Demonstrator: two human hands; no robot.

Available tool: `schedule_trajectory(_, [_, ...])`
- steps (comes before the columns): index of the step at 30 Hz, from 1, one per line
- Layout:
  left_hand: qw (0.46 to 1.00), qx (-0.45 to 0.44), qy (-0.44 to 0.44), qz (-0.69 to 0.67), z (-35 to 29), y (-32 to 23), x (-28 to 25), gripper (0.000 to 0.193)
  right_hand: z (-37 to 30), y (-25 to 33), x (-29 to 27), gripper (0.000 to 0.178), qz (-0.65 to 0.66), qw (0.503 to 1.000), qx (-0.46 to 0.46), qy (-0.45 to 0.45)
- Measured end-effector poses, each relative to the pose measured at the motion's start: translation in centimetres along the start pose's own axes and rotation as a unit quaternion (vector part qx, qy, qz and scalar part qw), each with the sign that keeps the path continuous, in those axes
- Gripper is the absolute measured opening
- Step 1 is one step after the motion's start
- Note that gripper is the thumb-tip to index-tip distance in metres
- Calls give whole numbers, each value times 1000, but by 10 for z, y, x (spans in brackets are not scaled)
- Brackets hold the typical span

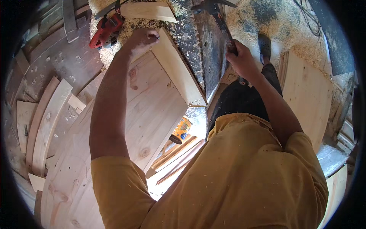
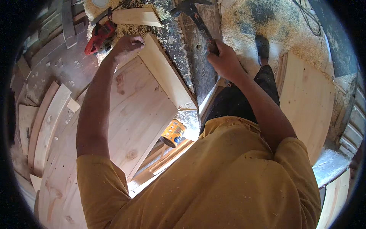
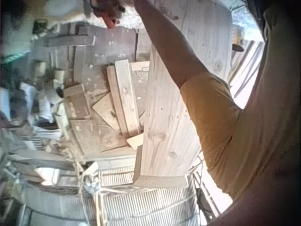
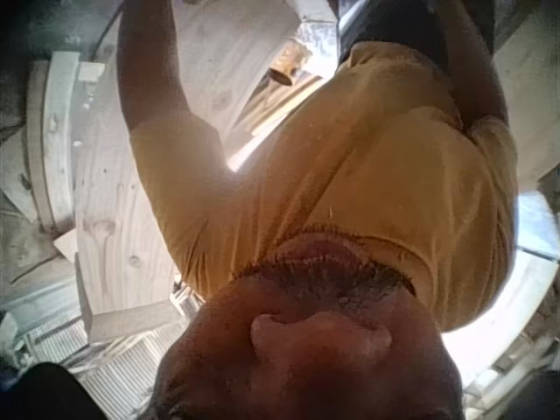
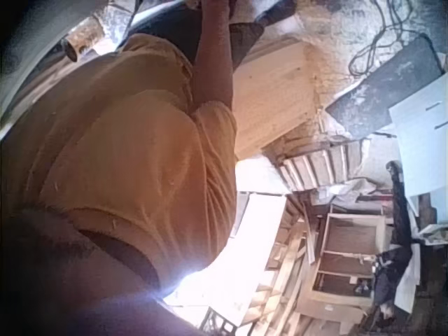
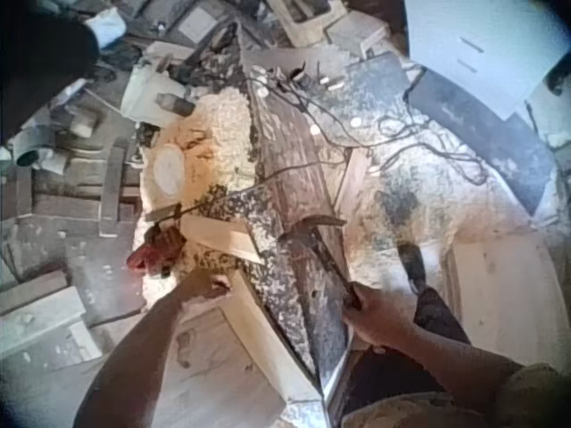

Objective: Apply glue to a wooden board and hammer it onto the frame of a wooden cabinet.

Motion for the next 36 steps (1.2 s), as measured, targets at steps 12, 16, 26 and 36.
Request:
schedule_trajectory(12, [995, 24, 91, -36, 6, 21, 17, 12, -23, -40, 90, 25, 47, 997, 53, -17])
schedule_trajectory(16, [996, 27, 83, 21, 8, 20, 17, 13, -27, -41, 111, 29, 23, 999, -11, -43])
schedule_trajectory(26, [993, 61, 94, 40, 11, 21, 15, 16, -30, -50, 134, 35, 34, 999, 16, -38])
schedule_trajectory(36, [990, 54, 116, 54, 8, 16, 13, 18, -33, -53, 144, 30, -23, 999, -20, -39])
Point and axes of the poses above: each hand's wrist, its own z-axis towards the middle knuckle, its own x-axis out of the palm, y = z × x, the point moved 2 cm from there along z, towards the middle knuckle, and after that the axes turned 7 degrees about z, right-handed, at the moved point
